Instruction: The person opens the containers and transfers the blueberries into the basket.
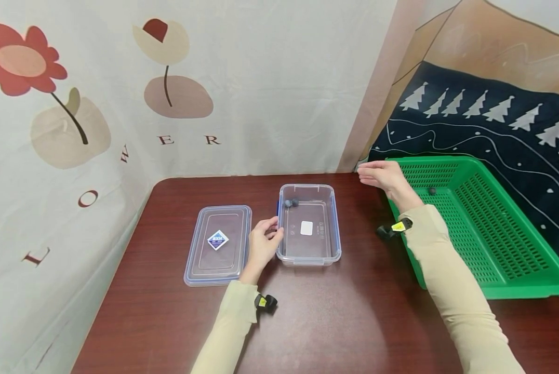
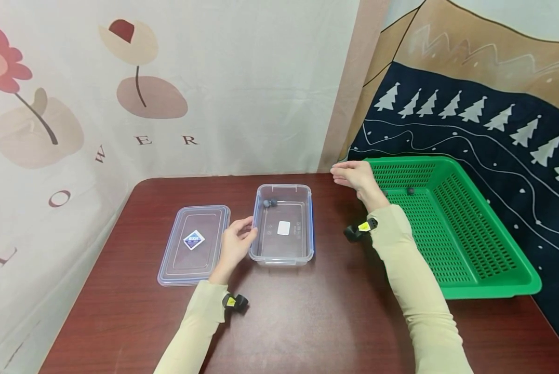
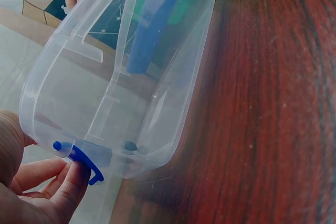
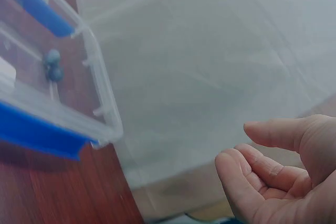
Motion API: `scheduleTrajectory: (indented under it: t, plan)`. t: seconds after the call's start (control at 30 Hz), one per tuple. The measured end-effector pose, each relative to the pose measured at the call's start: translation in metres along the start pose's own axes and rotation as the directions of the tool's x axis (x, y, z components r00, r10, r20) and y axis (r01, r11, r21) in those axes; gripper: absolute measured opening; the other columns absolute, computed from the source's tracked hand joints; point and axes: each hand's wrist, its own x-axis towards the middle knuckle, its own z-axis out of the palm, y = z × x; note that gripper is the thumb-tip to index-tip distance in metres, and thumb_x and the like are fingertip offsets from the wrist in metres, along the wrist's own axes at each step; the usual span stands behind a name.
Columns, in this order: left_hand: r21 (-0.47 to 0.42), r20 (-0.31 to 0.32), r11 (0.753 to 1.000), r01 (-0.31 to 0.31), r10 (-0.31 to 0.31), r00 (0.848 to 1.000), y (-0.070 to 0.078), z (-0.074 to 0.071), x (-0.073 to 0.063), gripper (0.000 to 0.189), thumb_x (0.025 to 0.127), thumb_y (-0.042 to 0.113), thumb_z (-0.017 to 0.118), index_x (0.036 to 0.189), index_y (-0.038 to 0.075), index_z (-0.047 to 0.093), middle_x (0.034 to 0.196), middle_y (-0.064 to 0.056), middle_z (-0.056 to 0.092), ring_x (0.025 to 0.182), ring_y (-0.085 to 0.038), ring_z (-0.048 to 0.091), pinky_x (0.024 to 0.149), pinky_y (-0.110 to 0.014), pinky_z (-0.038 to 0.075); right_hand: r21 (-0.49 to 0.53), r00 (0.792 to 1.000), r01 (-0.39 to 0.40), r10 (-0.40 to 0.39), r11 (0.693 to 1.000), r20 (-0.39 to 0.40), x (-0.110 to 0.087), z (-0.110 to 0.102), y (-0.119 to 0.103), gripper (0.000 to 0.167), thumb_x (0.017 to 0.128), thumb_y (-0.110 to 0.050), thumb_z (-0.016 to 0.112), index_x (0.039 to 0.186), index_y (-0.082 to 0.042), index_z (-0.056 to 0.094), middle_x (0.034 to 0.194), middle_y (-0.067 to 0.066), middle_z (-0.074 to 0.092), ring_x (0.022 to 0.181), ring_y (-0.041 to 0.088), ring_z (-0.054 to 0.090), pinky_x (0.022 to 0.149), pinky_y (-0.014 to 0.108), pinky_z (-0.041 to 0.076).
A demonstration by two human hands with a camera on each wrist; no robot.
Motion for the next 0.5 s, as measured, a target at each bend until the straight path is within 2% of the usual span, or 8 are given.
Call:
scheduleTrajectory:
  t: [0.07,0.17,0.3,0.4,0.5]
  plan:
    - [0.001,0.000,1.000,-0.001,0.001,1.000,0.000,0.000,0.000,0.029,0.077,-0.018,0.060,0.105,-0.025,0.056,0.095,-0.036,0.056,0.089,-0.049,0.059,0.081,-0.049,0.056,-0.005,1.000,0.002,-0.002,1.000,0.007,0.002,0.009,0.000,0.044,0.091,-0.007,0.060,0.129,0.011,0.048,0.094,0.004,0.066,0.071,0.002,0.064,0.087,0.027,0.053]
    - [0.001,0.000,1.000,0.001,-0.001,1.000,0.000,0.000,0.000,0.029,0.077,-0.018,0.060,0.105,-0.024,0.056,0.096,-0.036,0.056,0.089,-0.049,0.059,0.081,-0.049,0.055,-0.033,1.000,-0.001,0.001,0.999,0.007,0.006,0.023,0.000,0.040,0.091,-0.008,0.060,0.126,0.009,0.052,0.103,0.012,0.065,0.074,0.005,0.065,0.086,0.027,0.054]
    - [-0.003,-0.002,1.000,0.001,-0.001,1.000,0.000,0.000,0.000,0.029,0.077,-0.018,0.059,0.105,-0.025,0.056,0.096,-0.037,0.056,0.089,-0.049,0.059,0.081,-0.050,0.055,-0.071,1.000,-0.010,0.011,0.997,0.019,0.011,0.042,0.002,0.039,0.091,-0.011,0.060,0.125,0.007,0.054,0.120,0.023,0.058,0.093,0.020,0.066,0.093,0.033,0.051]
    - [0.004,-0.002,1.000,-0.003,0.003,1.000,0.000,0.001,0.000,0.029,0.077,-0.018,0.059,0.104,-0.025,0.057,0.096,-0.036,0.057,0.088,-0.049,0.059,0.080,-0.049,0.056,-0.087,0.999,-0.008,0.012,0.996,0.041,0.013,0.054,0.005,0.038,0.092,-0.011,0.060,0.125,0.007,0.055,0.124,0.025,0.056,0.108,0.032,0.059,0.097,0.037,0.048]
    - [0.015,-0.001,1.000,-0.004,0.004,1.000,-0.001,0.001,0.001,0.029,0.077,-0.018,0.059,0.105,-0.024,0.057,0.097,-0.036,0.057,0.089,-0.049,0.060,0.079,-0.048,0.056,-0.090,0.997,0.004,0.003,0.996,0.074,0.014,0.066,0.008,0.037,0.091,-0.011,0.060,0.124,0.007,0.055,0.124,0.025,0.055,0.113,0.036,0.055,0.099,0.039,0.047]
